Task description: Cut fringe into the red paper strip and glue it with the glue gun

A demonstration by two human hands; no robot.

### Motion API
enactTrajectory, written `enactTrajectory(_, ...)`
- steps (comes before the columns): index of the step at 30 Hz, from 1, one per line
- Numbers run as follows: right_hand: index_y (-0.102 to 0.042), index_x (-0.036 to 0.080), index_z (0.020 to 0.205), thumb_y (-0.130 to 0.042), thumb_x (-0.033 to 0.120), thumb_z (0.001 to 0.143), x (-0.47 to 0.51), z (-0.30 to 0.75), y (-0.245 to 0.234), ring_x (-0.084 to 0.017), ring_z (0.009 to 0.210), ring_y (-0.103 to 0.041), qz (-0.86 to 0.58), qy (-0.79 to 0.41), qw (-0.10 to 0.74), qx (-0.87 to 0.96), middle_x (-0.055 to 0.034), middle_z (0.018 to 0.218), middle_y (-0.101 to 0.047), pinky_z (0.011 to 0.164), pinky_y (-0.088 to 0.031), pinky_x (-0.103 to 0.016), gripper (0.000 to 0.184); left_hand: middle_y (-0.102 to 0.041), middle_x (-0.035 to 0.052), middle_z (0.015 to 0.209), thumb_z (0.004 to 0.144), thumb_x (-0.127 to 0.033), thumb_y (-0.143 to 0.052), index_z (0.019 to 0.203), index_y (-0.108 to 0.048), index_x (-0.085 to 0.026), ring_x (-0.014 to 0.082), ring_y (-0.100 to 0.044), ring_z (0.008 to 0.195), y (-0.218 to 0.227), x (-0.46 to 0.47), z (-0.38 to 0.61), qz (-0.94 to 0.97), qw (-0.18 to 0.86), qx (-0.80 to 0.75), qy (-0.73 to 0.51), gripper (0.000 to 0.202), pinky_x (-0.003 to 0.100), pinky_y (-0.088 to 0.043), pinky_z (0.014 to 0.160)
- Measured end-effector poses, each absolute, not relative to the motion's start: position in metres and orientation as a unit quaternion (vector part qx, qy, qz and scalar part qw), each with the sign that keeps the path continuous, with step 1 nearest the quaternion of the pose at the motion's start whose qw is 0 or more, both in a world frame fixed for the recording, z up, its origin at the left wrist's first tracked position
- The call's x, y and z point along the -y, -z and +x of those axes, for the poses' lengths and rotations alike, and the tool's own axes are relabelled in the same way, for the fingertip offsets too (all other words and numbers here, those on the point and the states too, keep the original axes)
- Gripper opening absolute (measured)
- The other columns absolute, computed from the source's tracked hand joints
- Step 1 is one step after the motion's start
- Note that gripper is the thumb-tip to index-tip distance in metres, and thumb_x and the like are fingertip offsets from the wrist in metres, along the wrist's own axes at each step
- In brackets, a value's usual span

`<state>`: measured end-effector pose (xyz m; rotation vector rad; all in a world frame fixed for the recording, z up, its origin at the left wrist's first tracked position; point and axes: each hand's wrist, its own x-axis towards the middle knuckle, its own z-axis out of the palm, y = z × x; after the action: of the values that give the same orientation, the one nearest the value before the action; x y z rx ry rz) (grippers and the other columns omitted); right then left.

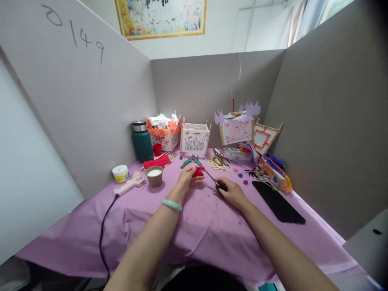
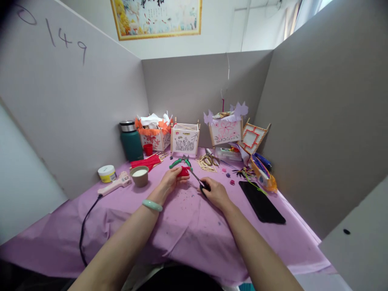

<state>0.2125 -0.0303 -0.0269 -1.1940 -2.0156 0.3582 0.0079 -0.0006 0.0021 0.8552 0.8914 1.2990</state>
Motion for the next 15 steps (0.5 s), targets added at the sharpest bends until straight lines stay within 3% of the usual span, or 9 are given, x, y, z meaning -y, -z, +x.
enactTrajectory(15,-0.063,0.021,0.101,-0.061,0.036,0.077,0.0286,0.2132,0.0280,-0.018,0.075,-0.061,-0.462,-0.144,0.375,0.791,-0.0026,0.086,-0.068,0.070,-0.045,-0.028,0.029,-0.067,0.0103,0.074,0.087,-0.020,-0.052,0.091,-0.055,-0.010,0.0189,-0.069,0.061,-0.0039,0.0020,0.0087,0.380,0.633,-0.388,-0.551,0.011,0.026,-0.054,0.051)
